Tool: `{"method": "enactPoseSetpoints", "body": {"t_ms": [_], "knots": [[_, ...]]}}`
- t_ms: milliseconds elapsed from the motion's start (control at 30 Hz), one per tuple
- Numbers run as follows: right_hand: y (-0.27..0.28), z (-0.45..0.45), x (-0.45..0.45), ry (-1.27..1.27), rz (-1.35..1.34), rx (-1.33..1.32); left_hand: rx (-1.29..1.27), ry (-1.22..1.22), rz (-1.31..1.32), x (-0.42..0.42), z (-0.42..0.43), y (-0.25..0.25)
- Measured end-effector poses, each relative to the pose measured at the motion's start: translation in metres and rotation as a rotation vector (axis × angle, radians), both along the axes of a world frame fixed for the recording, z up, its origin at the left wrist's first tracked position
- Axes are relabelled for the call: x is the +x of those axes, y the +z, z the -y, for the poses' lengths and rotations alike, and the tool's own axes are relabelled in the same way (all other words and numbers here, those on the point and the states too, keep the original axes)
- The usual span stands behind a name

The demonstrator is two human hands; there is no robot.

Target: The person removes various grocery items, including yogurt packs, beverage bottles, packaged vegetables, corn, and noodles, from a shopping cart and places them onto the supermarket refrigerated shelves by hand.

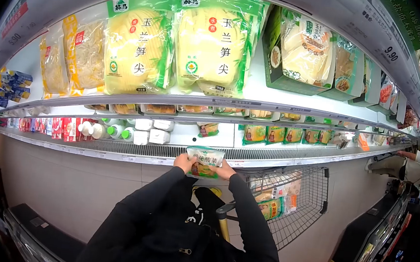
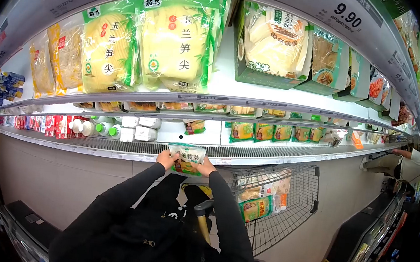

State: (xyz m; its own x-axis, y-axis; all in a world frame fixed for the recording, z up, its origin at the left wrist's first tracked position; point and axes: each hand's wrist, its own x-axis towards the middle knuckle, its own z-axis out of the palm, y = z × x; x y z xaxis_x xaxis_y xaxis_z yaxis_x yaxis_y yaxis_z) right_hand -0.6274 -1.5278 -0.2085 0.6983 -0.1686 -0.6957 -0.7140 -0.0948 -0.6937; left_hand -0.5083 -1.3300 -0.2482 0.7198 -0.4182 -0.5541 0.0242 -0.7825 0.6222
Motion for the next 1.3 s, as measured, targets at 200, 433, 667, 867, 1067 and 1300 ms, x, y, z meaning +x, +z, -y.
{"method": "enactPoseSetpoints", "body": {"t_ms": [200,433,667,867,1067,1300], "knots": [[-0.075,0.002,0.035,0.086,-0.165,-0.061,-0.117,0.221,-0.087,0.002,-0.016,-0.053],[-0.091,-0.025,0.092,-0.26,0.259,-0.101,-0.316,0.402,0.062,0.065,-0.005,-0.078],[0.012,-0.003,0.077,-0.433,0.332,0.241,-0.622,0.487,-0.073,0.066,-0.014,-0.073],[0.116,0.026,-0.023,-0.587,0.601,0.172,-0.597,0.203,-0.424,0.011,0.036,0.019],[0.164,0.029,-0.172,-1.122,0.638,-0.418,-0.772,-0.423,-0.453,-0.063,0.147,0.133],[0.152,-0.042,-0.338,-1.098,0.116,-0.809,-0.778,-1.332,-0.281,-0.224,0.199,0.194]]}}
